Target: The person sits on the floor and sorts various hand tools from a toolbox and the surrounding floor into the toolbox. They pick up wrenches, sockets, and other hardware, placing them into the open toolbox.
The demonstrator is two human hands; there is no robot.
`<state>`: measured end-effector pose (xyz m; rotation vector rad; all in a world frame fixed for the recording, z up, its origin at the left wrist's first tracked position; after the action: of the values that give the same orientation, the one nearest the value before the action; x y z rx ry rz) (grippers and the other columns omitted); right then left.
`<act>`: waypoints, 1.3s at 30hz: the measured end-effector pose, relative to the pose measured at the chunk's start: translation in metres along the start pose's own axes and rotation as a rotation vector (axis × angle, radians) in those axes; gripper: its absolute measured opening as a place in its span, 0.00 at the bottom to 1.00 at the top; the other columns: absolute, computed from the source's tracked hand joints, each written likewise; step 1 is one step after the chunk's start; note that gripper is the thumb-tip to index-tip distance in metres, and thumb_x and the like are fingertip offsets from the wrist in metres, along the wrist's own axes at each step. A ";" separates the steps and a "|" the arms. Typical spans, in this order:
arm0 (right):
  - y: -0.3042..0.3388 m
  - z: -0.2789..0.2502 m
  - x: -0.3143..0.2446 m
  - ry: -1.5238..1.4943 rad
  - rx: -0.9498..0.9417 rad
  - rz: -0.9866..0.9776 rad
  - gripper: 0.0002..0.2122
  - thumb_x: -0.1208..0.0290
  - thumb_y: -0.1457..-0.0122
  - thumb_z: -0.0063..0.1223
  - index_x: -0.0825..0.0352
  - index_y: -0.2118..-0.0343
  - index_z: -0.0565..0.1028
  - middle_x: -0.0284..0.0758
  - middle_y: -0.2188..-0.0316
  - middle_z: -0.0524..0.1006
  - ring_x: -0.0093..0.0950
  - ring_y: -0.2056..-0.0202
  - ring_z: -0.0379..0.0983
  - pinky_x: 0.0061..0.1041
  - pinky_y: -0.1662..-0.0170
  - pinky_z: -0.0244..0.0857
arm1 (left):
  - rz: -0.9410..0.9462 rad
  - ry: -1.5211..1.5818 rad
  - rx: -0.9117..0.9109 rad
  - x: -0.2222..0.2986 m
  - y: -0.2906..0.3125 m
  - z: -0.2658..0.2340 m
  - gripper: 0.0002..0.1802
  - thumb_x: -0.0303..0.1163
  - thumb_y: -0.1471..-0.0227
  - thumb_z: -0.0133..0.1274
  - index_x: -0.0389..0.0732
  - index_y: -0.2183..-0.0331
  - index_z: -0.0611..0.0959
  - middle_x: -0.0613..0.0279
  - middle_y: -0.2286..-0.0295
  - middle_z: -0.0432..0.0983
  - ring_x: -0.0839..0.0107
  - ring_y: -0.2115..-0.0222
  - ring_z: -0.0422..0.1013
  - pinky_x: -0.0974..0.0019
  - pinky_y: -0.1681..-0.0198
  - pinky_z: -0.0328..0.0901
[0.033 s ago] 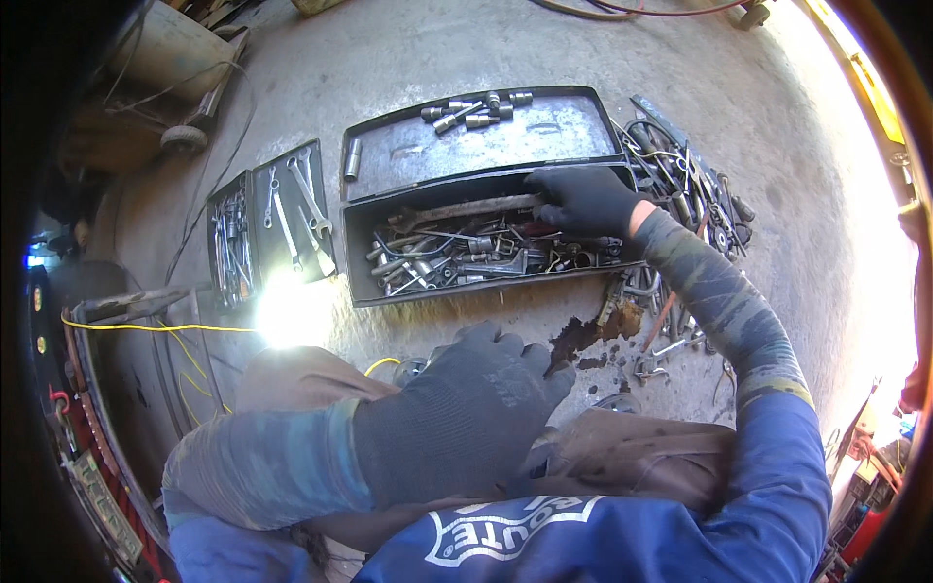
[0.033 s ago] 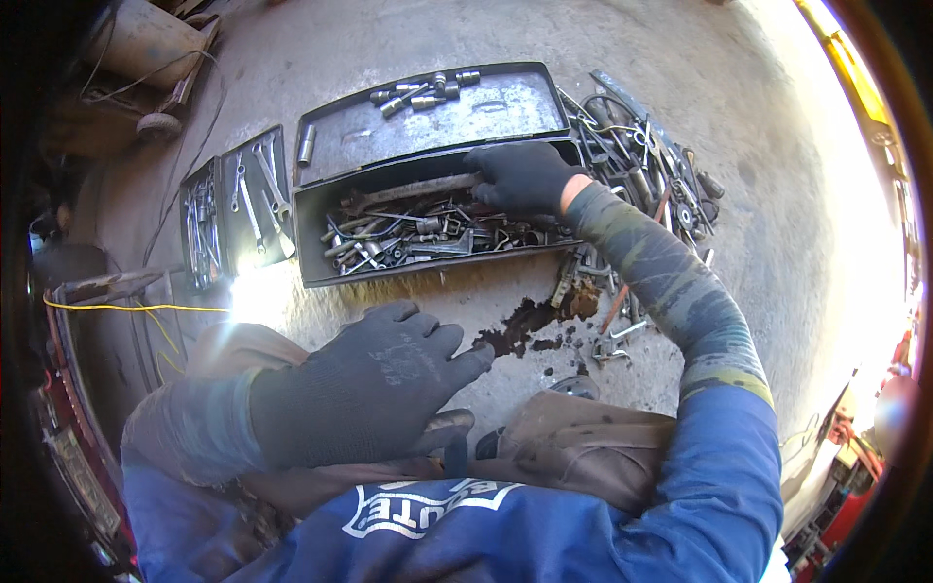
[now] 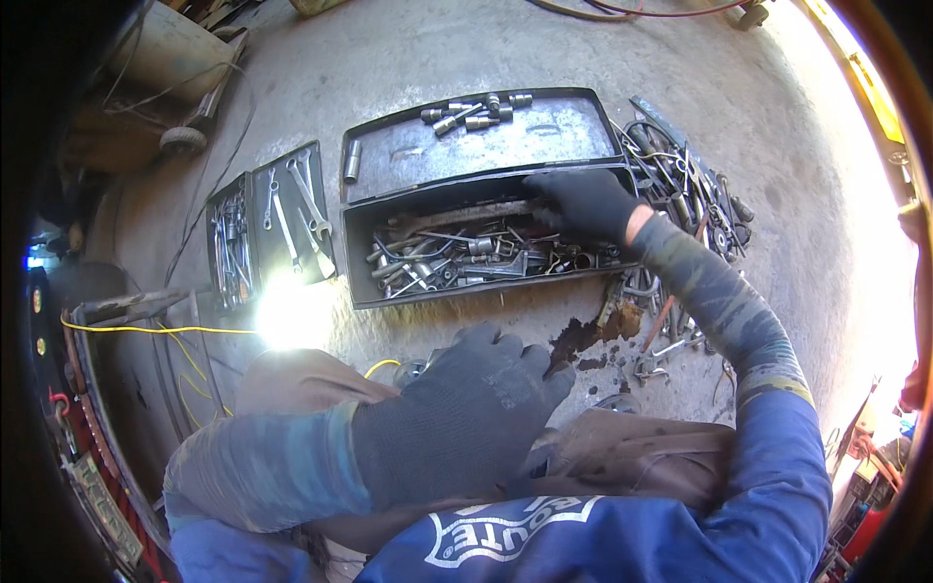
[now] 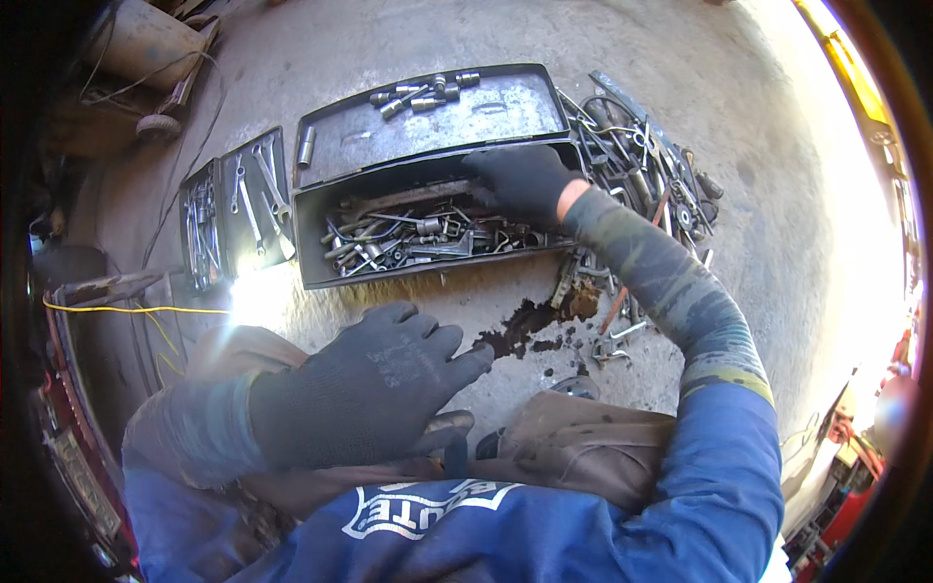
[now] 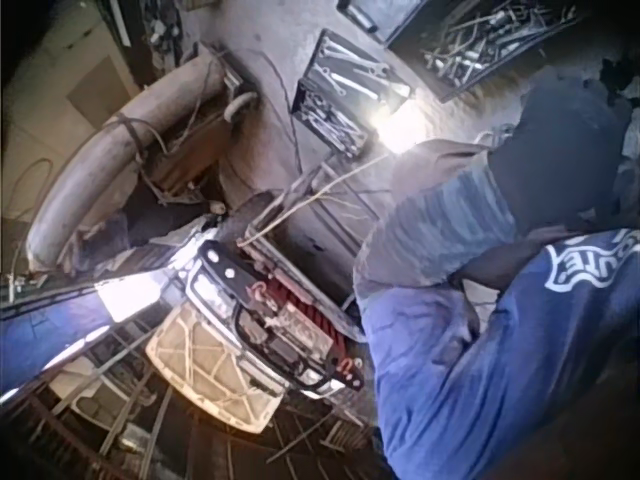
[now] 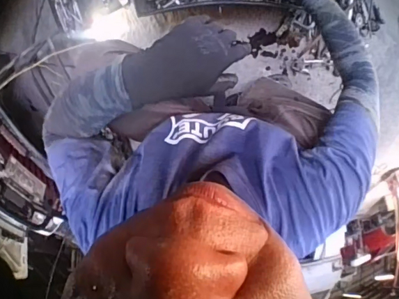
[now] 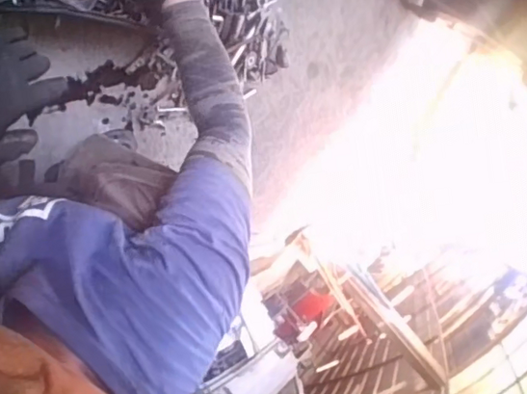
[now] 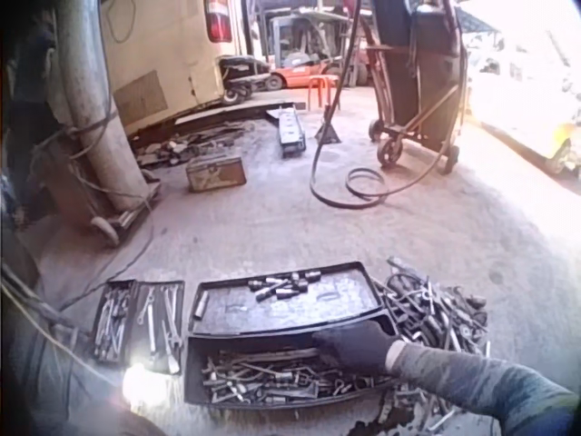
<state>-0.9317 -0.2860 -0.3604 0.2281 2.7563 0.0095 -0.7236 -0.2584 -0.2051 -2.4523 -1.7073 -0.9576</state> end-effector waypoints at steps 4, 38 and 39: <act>0.020 0.006 -0.018 0.199 0.082 0.002 0.21 0.62 0.38 0.62 0.58 0.42 0.76 0.36 0.55 0.81 0.38 0.56 0.83 0.37 0.59 0.78 | -0.005 0.042 0.045 -0.007 0.006 -0.004 0.35 0.54 0.43 0.61 0.38 0.44 0.80 0.56 0.61 0.77 0.59 0.59 0.74 0.55 0.51 0.66; 0.135 -0.015 0.161 0.294 0.037 0.516 0.14 0.62 0.36 0.59 0.58 0.49 0.81 0.46 0.46 0.77 0.47 0.54 0.81 0.48 0.53 0.76 | -0.081 0.102 -0.093 -0.013 -0.006 -0.031 0.35 0.52 0.39 0.58 0.38 0.40 0.80 0.47 0.49 0.79 0.49 0.49 0.74 0.49 0.43 0.67; 0.135 -0.005 0.161 0.338 0.021 0.495 0.14 0.63 0.37 0.59 0.57 0.49 0.81 0.46 0.45 0.76 0.48 0.53 0.81 0.49 0.53 0.76 | -0.063 0.097 -0.072 -0.011 -0.006 -0.031 0.35 0.53 0.39 0.58 0.38 0.40 0.80 0.47 0.50 0.79 0.49 0.49 0.74 0.49 0.43 0.68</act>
<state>-1.0597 -0.1274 -0.4098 0.9893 2.9479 0.1624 -0.7462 -0.2758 -0.1870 -2.3640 -1.7591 -1.1436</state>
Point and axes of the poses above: each hand's wrist, its own y-axis away from the middle knuckle, its own z-axis out of the palm, x = y × z, the point moved 8 cm from there along -y, towards the middle knuckle
